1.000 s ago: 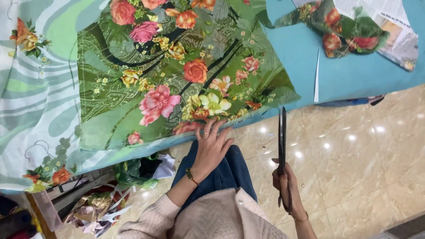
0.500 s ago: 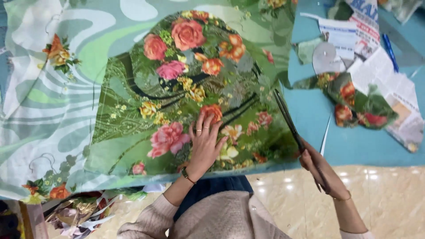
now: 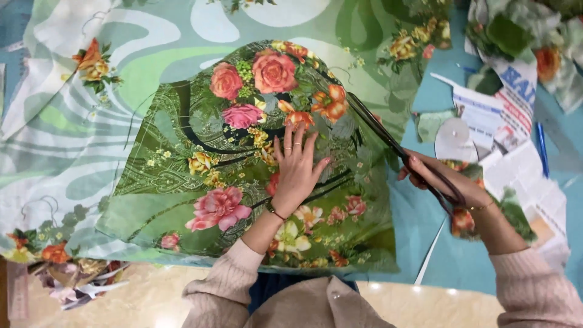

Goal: Cutting out garment components from floral fabric using tailor scissors and marking the fabric with chalk.

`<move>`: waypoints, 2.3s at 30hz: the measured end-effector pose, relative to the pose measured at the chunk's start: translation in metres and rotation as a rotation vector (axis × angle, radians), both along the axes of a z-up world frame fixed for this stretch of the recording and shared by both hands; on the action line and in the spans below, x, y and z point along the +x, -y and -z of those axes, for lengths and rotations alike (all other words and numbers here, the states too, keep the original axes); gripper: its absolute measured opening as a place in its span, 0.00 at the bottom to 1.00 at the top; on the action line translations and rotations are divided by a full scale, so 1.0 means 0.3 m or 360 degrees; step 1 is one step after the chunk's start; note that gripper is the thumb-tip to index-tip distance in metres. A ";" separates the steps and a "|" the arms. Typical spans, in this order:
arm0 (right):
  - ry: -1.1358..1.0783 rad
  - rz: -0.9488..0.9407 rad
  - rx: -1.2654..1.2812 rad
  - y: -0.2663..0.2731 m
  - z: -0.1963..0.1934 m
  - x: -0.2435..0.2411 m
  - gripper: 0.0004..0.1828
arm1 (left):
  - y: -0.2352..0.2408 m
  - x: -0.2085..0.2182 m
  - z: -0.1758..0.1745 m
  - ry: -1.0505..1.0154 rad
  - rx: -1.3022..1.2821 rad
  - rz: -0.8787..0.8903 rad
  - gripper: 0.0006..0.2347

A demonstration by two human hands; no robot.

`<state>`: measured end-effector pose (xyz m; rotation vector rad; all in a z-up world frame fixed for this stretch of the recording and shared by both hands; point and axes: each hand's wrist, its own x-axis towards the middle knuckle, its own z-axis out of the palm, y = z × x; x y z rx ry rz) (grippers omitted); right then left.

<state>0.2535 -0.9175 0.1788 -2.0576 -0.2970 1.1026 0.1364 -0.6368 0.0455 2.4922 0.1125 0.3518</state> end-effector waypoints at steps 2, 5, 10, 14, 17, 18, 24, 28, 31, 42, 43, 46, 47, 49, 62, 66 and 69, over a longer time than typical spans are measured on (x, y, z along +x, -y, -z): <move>-0.0002 -0.0279 0.0152 -0.016 -0.017 0.096 0.34 | 0.016 0.039 0.021 -0.0111 0.0086 -0.0141 0.29; -0.0041 -0.0481 -0.0101 0.013 0.046 0.249 0.41 | 0.017 0.091 0.052 -0.0194 0.0131 -0.0206 0.29; -0.0169 -0.0571 -0.0151 -0.033 0.018 0.390 0.44 | -0.003 0.220 0.109 -0.0160 0.0194 -0.0372 0.29; -0.0273 -0.0593 -0.0228 -0.079 0.033 0.482 0.44 | -0.039 0.343 0.100 -0.0164 0.0239 -0.0456 0.31; -0.0245 -0.0721 -0.0153 -0.153 -0.028 0.529 0.42 | -0.060 0.435 0.157 -0.0177 0.0331 -0.0505 0.34; -0.0258 -0.0734 -0.0157 -0.166 -0.022 0.552 0.42 | -0.063 0.456 0.158 -0.0192 0.0327 -0.0516 0.34; -0.0295 -0.0788 -0.0356 -0.239 0.047 0.715 0.40 | -0.083 0.539 0.150 -0.0249 0.0553 -0.0653 0.34; -0.0420 -0.0808 -0.0270 -0.286 0.117 0.818 0.33 | -0.087 0.546 0.119 -0.0297 0.0673 -0.0712 0.37; -0.0477 -0.0772 -0.0211 -0.310 0.161 0.874 0.32 | -0.090 0.549 0.111 -0.0401 0.0720 -0.0702 0.37; -0.0553 -0.0878 -0.0006 -0.367 0.338 1.015 0.32 | -0.112 0.548 0.092 -0.0507 0.0684 -0.0608 0.39; -0.0562 -0.0892 -0.0074 -0.384 0.333 1.016 0.29 | -0.113 0.547 0.091 -0.0490 0.0663 -0.0611 0.39; -0.0602 -0.0721 -0.0172 -0.374 0.361 1.034 0.29 | -0.112 0.548 0.082 -0.0481 0.0636 -0.0615 0.38; -0.0632 -0.0532 -0.0196 -0.363 0.379 1.041 0.35 | -0.114 0.547 0.078 -0.0489 0.0637 -0.0611 0.38; -0.0705 -0.0711 -0.0047 -0.425 0.359 1.048 0.24 | -0.117 0.546 0.075 -0.0479 0.0625 -0.0614 0.38; -0.1004 -0.0674 -0.0064 -0.508 0.348 1.070 0.31 | -0.117 0.541 0.079 -0.0392 0.0511 -0.0590 0.35; -0.1098 -0.0428 -0.0180 -0.444 0.450 1.124 0.31 | -0.117 0.545 0.074 -0.0428 0.0540 -0.0597 0.36; -0.1284 -0.0408 -0.0042 -0.400 0.517 1.166 0.17 | -0.116 0.545 0.074 -0.0423 0.0559 -0.0597 0.36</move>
